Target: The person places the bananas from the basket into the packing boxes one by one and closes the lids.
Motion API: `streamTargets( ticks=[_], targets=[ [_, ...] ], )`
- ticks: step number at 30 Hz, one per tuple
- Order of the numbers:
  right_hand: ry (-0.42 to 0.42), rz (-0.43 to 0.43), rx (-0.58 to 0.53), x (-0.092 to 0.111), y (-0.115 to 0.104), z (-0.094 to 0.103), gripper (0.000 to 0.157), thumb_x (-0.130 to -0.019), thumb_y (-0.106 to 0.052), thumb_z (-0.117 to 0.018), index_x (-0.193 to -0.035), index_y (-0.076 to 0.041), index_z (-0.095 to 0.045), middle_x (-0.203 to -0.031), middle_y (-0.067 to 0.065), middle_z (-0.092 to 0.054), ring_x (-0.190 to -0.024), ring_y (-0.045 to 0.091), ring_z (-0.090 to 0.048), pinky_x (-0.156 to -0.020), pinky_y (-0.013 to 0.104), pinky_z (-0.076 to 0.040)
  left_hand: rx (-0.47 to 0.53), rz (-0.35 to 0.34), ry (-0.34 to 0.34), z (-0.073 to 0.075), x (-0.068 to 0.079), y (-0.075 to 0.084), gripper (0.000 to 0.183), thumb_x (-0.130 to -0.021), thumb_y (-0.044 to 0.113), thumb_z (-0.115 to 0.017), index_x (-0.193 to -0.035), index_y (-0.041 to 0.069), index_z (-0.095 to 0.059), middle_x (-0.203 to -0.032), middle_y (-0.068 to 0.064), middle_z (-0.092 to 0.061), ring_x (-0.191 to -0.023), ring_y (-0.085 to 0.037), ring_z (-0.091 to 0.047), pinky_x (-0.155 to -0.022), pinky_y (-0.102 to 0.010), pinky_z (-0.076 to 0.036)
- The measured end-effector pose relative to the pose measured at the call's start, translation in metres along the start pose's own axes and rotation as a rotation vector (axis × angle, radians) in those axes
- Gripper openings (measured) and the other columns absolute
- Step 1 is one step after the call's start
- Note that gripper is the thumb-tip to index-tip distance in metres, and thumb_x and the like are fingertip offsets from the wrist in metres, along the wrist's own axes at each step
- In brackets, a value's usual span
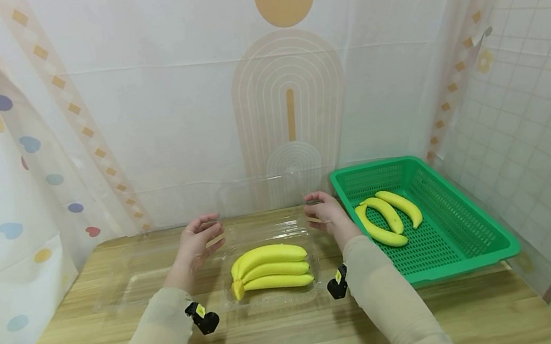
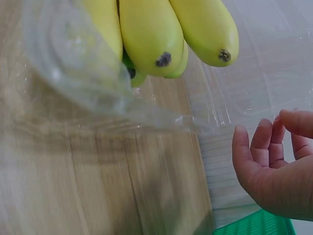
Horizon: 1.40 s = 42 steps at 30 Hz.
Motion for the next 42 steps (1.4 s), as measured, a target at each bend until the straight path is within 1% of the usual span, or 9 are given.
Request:
streamTargets(
  ticks=[8, 17, 21, 25, 27, 30, 34, 38, 42],
  targets=[
    [-0.029, 0.009, 0.021, 0.003, -0.002, 0.0, 0.015, -0.097, 0.004, -0.056, -0.101, -0.011, -0.055, -0.093, 0.005, -0.05, -0.081, 0.016, -0.052, -0.082, 0.037, -0.059, 0.001, -0.028, 0.015, 0.001, 0.001, -0.001, 0.02, -0.093, -0.007, -0.062, -0.11, 0.005, -0.063, -0.096, -0.001, -0.058, -0.089, -0.019, -0.064, -0.078, -0.036, -0.061],
    [-0.046, 0.025, 0.033, 0.01, -0.004, -0.002, 0.016, -0.096, 0.006, -0.055, -0.109, -0.002, -0.05, -0.095, 0.005, -0.049, -0.08, 0.016, -0.053, -0.083, 0.037, -0.058, 0.0, -0.06, 0.009, 0.003, 0.005, 0.001, 0.02, -0.091, -0.009, -0.063, -0.1, 0.009, -0.064, -0.092, 0.0, -0.057, -0.083, -0.014, -0.064, -0.082, -0.042, -0.061],
    [-0.056, 0.033, 0.052, 0.012, -0.005, -0.003, 0.015, -0.095, 0.009, -0.054, -0.1, -0.005, -0.051, -0.095, 0.005, -0.049, -0.08, 0.016, -0.052, -0.088, 0.039, -0.058, -0.015, -0.117, -0.033, 0.006, 0.008, 0.002, 0.02, -0.091, -0.011, -0.062, -0.098, 0.007, -0.064, -0.09, -0.001, -0.059, -0.084, -0.015, -0.064, -0.081, -0.041, -0.061],
    [-0.085, 0.053, 0.102, 0.014, -0.005, -0.002, 0.019, -0.094, 0.012, -0.054, -0.094, -0.007, -0.051, -0.095, 0.006, -0.049, -0.082, 0.015, -0.052, -0.089, 0.039, -0.057, -0.051, -0.207, -0.083, 0.011, 0.01, 0.0, 0.022, -0.09, -0.013, -0.062, -0.094, 0.008, -0.065, -0.088, -0.003, -0.061, -0.083, -0.016, -0.065, -0.076, -0.038, -0.062],
    [-0.104, 0.061, 0.135, 0.015, -0.005, -0.001, 0.019, -0.094, 0.012, -0.054, -0.093, -0.007, -0.05, -0.095, 0.006, -0.049, -0.084, 0.016, -0.052, -0.091, 0.039, -0.056, -0.056, -0.224, -0.098, 0.012, 0.011, 0.0, 0.02, -0.089, -0.013, -0.062, -0.093, 0.006, -0.065, -0.087, -0.004, -0.062, -0.083, -0.016, -0.065, -0.075, -0.036, -0.063],
    [-0.136, 0.072, 0.18, 0.017, -0.005, 0.001, 0.019, -0.094, 0.012, -0.055, -0.093, -0.006, -0.05, -0.094, 0.005, -0.049, -0.085, 0.016, -0.051, -0.093, 0.04, -0.055, -0.078, -0.229, -0.12, 0.014, 0.013, 0.001, 0.012, -0.09, -0.014, -0.062, -0.098, -0.005, -0.06, -0.086, -0.004, -0.062, -0.083, -0.016, -0.064, -0.076, -0.037, -0.063],
    [-0.167, 0.083, 0.218, 0.019, -0.005, 0.003, 0.018, -0.093, 0.012, -0.056, -0.091, -0.005, -0.051, -0.089, 0.004, -0.049, -0.083, 0.015, -0.051, -0.092, 0.04, -0.056, -0.123, -0.239, -0.148, 0.017, 0.015, 0.001, 0.02, -0.09, -0.013, -0.062, -0.108, -0.018, -0.053, -0.089, -0.01, -0.062, -0.084, -0.018, -0.064, -0.079, -0.038, -0.062],
    [-0.184, 0.098, 0.233, 0.022, -0.004, 0.003, 0.018, -0.092, 0.012, -0.058, -0.089, -0.004, -0.052, -0.087, 0.004, -0.049, -0.081, 0.015, -0.051, -0.084, 0.032, -0.058, -0.143, -0.266, -0.181, 0.018, 0.016, 0.001, 0.022, -0.09, -0.013, -0.062, -0.108, -0.02, -0.051, -0.091, -0.014, -0.062, -0.084, -0.019, -0.064, -0.079, -0.038, -0.062],
    [-0.185, 0.14, 0.275, 0.026, -0.003, 0.004, 0.018, -0.088, 0.014, -0.059, -0.087, -0.003, -0.052, -0.086, 0.005, -0.05, -0.079, 0.015, -0.049, -0.071, 0.025, -0.053, -0.164, -0.298, -0.214, 0.02, 0.018, 0.001, 0.021, -0.088, -0.015, -0.063, -0.105, -0.02, -0.051, -0.086, -0.007, -0.062, -0.082, -0.017, -0.063, -0.078, -0.035, -0.062]
  ],
)
Point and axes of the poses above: each hand's wrist, its own x-axis away from the middle knuckle, its own z-axis out of the back of the hand, y = z × x, the point moved 1 cm from there along -x, towards the middle knuckle
